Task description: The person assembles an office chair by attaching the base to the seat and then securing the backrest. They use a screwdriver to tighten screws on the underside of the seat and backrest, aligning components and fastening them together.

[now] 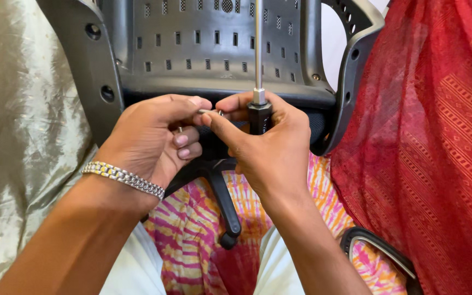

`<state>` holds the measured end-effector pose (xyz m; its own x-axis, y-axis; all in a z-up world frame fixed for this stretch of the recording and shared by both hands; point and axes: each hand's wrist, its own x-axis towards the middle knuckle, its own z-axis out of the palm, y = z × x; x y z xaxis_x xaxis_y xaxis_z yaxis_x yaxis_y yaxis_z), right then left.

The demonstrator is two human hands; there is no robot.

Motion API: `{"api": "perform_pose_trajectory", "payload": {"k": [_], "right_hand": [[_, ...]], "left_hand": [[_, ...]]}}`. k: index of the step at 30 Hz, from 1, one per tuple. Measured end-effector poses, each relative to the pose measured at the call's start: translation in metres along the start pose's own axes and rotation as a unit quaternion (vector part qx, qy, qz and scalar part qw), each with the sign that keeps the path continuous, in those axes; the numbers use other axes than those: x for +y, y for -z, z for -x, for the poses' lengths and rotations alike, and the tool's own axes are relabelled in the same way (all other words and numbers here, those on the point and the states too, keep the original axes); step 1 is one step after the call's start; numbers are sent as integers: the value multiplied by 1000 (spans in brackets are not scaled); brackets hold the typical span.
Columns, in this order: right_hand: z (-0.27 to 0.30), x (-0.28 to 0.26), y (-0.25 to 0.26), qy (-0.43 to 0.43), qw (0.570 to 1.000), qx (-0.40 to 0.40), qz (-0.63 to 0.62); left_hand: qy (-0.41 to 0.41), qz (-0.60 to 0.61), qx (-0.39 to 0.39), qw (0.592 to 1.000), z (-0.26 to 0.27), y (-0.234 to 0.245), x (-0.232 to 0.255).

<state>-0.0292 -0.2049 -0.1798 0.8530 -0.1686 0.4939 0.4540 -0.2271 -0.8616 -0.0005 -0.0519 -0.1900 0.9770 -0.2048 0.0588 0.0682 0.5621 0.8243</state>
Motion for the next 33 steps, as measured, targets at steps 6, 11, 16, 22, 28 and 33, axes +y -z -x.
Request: {"api": "perform_pose_trajectory", "payload": {"k": [6, 11, 16, 22, 28, 33], "right_hand": [[1, -4, -15, -23, 999, -39, 0], [-11, -8, -26, -30, 992, -78, -95], [-46, 0, -39, 181, 974, -5, 134], [-64, 8, -63, 205, 943, 26, 259], [-65, 9, -61, 165, 939, 45, 299], [-66, 11, -53, 160, 943, 53, 286]], "left_hand": [[-29, -84, 41, 995, 7, 7, 22], [-70, -105, 97, 987, 3, 37, 31], [-200, -30, 303, 931, -20, 106, 76], [-60, -111, 285, 950, -65, 149, 82], [-80, -200, 37, 976, -81, 147, 80], [-50, -152, 44, 986, -84, 154, 81]]}}
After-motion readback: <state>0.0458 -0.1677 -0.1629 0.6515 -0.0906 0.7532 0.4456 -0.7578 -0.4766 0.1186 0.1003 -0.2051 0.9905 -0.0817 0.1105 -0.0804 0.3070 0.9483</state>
